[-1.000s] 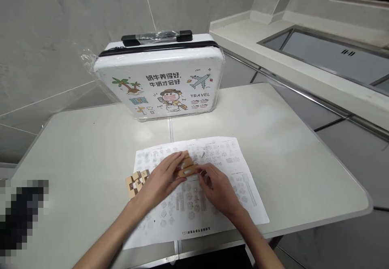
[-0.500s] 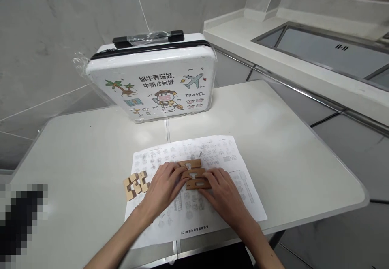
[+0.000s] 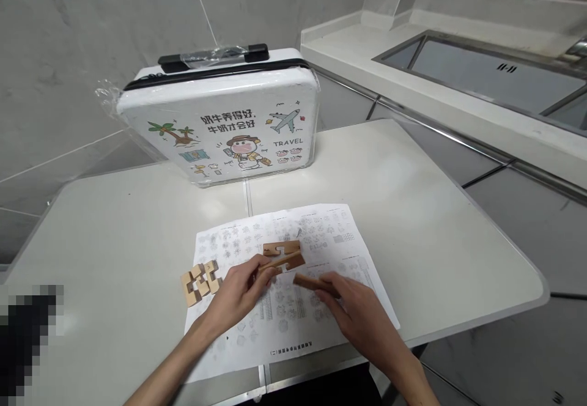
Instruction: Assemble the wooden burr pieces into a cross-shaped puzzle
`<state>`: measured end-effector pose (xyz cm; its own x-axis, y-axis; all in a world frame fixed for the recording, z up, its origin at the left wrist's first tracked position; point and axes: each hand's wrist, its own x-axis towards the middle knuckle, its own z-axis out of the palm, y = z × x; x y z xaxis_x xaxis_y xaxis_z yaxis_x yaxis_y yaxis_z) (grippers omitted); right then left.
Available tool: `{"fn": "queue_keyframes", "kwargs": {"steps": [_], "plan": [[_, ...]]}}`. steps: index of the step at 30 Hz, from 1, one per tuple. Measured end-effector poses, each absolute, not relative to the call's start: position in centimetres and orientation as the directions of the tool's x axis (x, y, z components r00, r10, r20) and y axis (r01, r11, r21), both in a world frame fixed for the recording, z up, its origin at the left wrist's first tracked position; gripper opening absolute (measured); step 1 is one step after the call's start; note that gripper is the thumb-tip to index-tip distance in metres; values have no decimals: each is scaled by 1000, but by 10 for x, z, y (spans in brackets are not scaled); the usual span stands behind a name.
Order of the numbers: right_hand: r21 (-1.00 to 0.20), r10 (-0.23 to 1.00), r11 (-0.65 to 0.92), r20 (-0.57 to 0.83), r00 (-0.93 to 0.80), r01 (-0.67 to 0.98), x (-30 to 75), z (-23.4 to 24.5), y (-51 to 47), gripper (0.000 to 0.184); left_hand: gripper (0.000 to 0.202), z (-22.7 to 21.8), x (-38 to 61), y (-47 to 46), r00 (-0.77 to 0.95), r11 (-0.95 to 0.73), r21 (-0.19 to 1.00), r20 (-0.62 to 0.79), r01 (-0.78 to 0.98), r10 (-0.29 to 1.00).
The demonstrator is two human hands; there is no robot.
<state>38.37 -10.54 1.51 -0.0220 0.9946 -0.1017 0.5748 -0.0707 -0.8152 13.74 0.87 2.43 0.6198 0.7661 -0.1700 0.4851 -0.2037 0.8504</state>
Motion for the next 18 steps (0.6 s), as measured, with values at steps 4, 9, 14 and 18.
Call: {"fn": "queue_keyframes", "kwargs": {"steps": [4,9,14,18], "plan": [[-899,972,-198,-128,198,391,377,17,-86,26,37,19,137,3,593,193,958,-283,212,754],[-951,982,-152,-115,147,271,343,12,-50,34,39,9,140,-1,567,294,955,-258,28,782],[-921,997,-62,-43,59,384,324,14,-41,46,43,4,133,-1,529,294,954,-280,59,801],[-891,999,-28,-6,49,453,323,20,-42,50,42,2,132,-3,519,284,955,-284,83,806]]}}
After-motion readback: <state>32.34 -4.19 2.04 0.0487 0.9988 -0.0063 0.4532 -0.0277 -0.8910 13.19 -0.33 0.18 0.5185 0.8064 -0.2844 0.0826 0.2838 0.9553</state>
